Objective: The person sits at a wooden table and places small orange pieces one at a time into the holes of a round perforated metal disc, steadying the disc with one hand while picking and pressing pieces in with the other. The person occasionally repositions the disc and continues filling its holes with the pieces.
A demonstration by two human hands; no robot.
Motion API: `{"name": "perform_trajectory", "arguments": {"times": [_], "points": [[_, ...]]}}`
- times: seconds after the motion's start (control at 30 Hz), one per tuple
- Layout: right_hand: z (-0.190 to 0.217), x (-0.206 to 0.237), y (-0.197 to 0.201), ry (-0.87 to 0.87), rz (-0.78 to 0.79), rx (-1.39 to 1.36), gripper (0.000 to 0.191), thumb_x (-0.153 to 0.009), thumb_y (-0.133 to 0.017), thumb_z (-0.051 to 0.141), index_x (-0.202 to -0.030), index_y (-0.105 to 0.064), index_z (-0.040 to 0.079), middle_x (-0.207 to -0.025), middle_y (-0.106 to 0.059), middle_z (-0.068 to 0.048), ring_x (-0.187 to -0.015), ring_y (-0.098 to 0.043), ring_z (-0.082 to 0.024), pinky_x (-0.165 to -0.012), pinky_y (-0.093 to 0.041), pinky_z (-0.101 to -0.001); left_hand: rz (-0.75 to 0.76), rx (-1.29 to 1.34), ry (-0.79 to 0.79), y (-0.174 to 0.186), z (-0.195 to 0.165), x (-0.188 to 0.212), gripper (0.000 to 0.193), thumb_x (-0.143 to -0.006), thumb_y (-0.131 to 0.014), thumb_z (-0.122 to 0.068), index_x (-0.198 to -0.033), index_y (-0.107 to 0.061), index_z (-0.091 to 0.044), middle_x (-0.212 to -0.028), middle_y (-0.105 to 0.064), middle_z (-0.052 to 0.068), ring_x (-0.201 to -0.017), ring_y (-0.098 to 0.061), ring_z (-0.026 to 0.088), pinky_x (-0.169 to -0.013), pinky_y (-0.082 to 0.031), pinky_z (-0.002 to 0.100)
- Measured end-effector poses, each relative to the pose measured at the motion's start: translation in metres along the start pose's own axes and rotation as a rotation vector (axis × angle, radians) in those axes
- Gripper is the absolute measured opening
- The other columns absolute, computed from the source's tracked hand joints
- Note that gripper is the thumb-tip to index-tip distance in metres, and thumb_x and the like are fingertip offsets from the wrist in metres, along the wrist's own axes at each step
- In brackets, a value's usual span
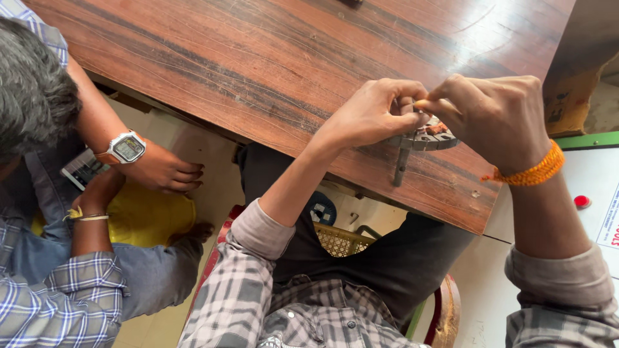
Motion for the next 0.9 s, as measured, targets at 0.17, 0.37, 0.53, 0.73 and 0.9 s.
{"name": "perform_trajectory", "arguments": {"times": [0.17, 0.37, 0.53, 0.73, 0.9], "points": [[0.018, 0.008, 0.012, -0.141, 0.063, -0.055, 0.027, -0.101, -0.081, 0.034, -0.093, -0.071, 0.01, -0.068, -0.066, -0.001, -0.055, -0.059, -0.013, -0.053, -0.041, -0.0281, 0.159, 0.293, -0.108, 0.008, 0.008, -0.002, 0.018, -0.089, -0.075, -0.023, -0.101, -0.079, -0.011, -0.078, -0.07, -0.002, -0.074, -0.062, 0.009, -0.071, -0.05, 0.026], [0.043, 0.024, 0.026, -0.382, 0.095, -0.326, 0.02, -0.092, -0.083, 0.02, -0.099, -0.073, 0.005, -0.057, -0.051, -0.004, -0.047, -0.045, -0.012, -0.05, -0.035, -0.031, 0.175, 0.293, -0.237, 0.02, 0.011, 0.0, 0.012, -0.089, -0.079, -0.017, -0.099, -0.081, -0.012, -0.091, -0.074, 0.0, -0.089, -0.068, 0.011, -0.083, -0.055, 0.029], [0.063, 0.038, 0.019, -0.507, 0.043, -0.392, 0.011, -0.095, -0.082, 0.013, -0.097, -0.074, 0.005, -0.057, -0.055, -0.004, -0.047, -0.047, -0.01, -0.049, -0.035, -0.0309, 0.157, 0.224, -0.197, 0.022, 0.009, 0.002, 0.014, -0.084, -0.081, -0.017, -0.098, -0.083, -0.015, -0.091, -0.076, 0.0, -0.088, -0.068, 0.012, -0.081, -0.057, 0.031], [0.082, 0.051, -0.009, -0.455, -0.034, -0.46, 0.007, -0.096, -0.077, 0.007, -0.099, -0.072, 0.003, -0.076, -0.069, -0.012, -0.06, -0.065, -0.013, -0.057, -0.048, -0.0291, 0.161, 0.207, -0.233, 0.025, 0.009, 0.004, 0.015, -0.084, -0.08, -0.019, -0.099, -0.084, -0.017, -0.092, -0.077, 0.0, -0.088, -0.068, 0.012, -0.082, -0.057, 0.031], [0.089, 0.066, -0.04, -0.494, -0.078, -0.578, 0.006, -0.096, -0.068, 0.003, -0.101, -0.072, 0.002, -0.085, -0.075, -0.011, -0.07, -0.072, -0.012, -0.06, -0.053, -0.0272, 0.162, 0.171, -0.251, 0.024, 0.01, 0.009, 0.021, -0.088, -0.076, -0.031, -0.102, -0.082, -0.016, -0.097, -0.073, -0.001, -0.094, -0.068, 0.013, -0.083, -0.055, 0.031]]}}
Point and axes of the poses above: each hand's wrist, its own x-axis away from the middle knuckle, its own y-axis out of the back of the hand, z = x × y, the point moved 5 cm from there along -x, towards the middle knuckle
